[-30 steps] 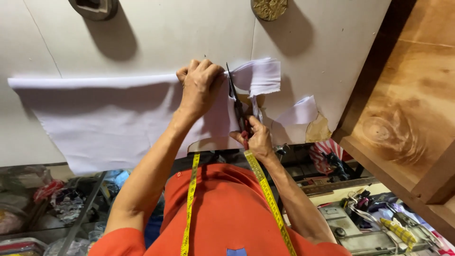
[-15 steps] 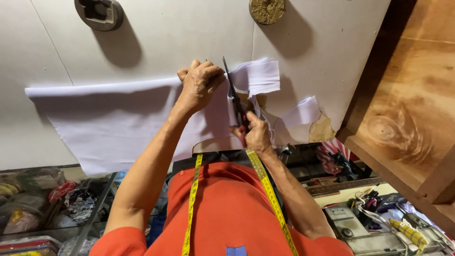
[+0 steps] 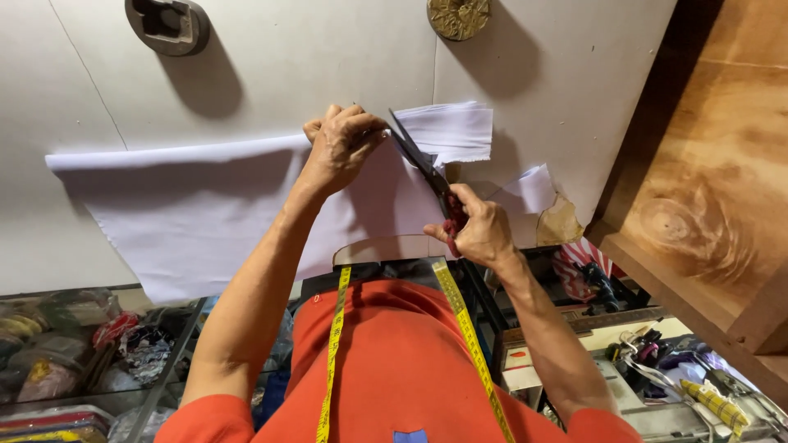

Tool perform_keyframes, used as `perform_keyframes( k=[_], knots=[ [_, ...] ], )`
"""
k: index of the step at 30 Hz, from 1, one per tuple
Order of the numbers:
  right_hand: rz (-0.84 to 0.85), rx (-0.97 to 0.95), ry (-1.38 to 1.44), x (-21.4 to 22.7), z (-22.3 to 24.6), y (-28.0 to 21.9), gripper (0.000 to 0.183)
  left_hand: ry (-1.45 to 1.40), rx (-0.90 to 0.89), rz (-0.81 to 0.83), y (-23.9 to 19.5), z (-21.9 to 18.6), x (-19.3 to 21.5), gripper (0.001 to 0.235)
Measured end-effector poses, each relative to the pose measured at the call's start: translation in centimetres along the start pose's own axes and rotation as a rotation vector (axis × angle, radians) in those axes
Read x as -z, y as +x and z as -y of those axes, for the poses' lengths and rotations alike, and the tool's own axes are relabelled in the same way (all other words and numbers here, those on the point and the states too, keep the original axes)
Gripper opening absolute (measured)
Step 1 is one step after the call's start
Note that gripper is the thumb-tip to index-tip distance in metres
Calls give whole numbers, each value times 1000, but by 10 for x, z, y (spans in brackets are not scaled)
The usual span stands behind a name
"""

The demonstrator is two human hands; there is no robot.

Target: Cutting fabric with scissors following a paper pattern, marking the fabric with a pencil, and organizing the pieces.

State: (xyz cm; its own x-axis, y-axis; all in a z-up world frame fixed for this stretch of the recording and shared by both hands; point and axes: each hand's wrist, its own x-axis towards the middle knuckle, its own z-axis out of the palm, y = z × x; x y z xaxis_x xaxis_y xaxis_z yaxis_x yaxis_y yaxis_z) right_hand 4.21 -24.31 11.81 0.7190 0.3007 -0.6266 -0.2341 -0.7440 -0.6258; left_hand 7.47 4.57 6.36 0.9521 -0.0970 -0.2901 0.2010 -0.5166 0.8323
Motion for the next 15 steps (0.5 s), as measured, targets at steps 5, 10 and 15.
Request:
perform_keyframes(
  k=[5,10,15],
  knots=[
    [-61,130,-209,7,-8,1,63,-53,0,52,0,3,4,4],
    [-67,148,-251,4,-12,7,67,-60,-2,65,0,5,3,3],
    [-87,185,-252,1,-18,13,65,-71,10,86,-1,5,4,2]
  ],
)
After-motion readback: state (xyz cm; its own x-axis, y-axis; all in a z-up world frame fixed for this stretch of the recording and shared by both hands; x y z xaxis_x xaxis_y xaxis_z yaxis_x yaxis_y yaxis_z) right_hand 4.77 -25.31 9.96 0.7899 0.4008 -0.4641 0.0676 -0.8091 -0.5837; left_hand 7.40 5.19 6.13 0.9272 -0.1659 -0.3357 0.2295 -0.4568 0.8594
